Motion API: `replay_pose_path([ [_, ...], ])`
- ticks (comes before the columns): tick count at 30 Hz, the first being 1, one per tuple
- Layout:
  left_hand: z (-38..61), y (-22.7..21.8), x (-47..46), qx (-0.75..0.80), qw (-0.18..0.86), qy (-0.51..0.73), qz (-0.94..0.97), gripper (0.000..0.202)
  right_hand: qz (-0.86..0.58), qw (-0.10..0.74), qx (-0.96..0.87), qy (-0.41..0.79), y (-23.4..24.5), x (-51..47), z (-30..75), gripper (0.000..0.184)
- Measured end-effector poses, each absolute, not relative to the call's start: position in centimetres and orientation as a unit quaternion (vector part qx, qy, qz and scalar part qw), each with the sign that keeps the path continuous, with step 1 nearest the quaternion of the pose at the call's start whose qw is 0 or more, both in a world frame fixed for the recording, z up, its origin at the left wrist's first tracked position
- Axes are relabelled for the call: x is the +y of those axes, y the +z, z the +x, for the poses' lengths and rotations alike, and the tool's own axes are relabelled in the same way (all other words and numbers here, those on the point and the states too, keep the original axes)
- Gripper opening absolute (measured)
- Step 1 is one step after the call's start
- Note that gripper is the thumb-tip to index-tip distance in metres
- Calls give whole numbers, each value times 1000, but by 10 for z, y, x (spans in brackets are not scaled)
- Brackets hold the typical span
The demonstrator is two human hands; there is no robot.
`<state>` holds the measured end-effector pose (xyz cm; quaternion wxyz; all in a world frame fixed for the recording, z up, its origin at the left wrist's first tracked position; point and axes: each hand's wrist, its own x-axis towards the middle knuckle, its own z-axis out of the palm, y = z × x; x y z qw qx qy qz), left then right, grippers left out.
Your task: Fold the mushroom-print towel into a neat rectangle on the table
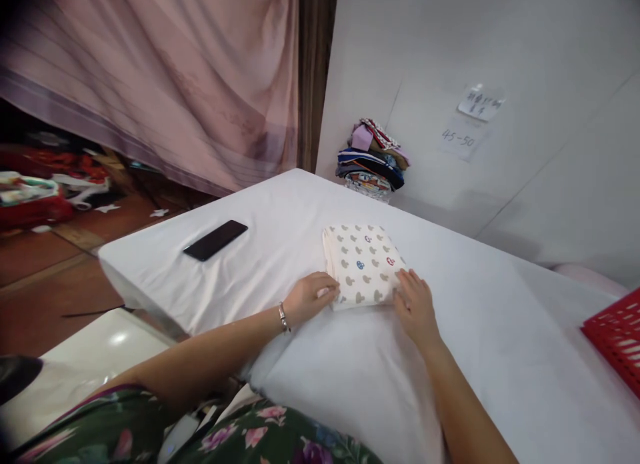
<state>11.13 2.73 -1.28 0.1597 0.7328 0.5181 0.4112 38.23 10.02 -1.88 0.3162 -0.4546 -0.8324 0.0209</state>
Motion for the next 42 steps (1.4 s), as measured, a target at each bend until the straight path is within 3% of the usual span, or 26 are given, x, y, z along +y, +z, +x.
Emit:
replay_pose_path([
  [4, 105, -15, 38, 623, 276, 437, 587, 14, -414, 274, -859, 124, 11, 83, 331, 36],
  [9, 102, -25, 50, 620, 403, 440, 509, 15, -434, 267, -846, 159, 28, 88, 279, 27],
  [17, 98, -24, 53, 615, 413, 409, 533, 22, -540, 98, -831, 88, 25, 112, 233, 28],
  [20, 96, -24, 54, 607, 409, 402, 551, 21, -533, 72, -840, 67, 21, 117, 229, 23],
  [30, 93, -29, 57, 585, 428, 420, 547, 21, -508, 165, -817, 217, 15, 128, 239, 18],
  [42, 89, -25, 60, 601, 367, 423, 571, 23, -509, 170, -815, 219, 11, 126, 235, 19],
])
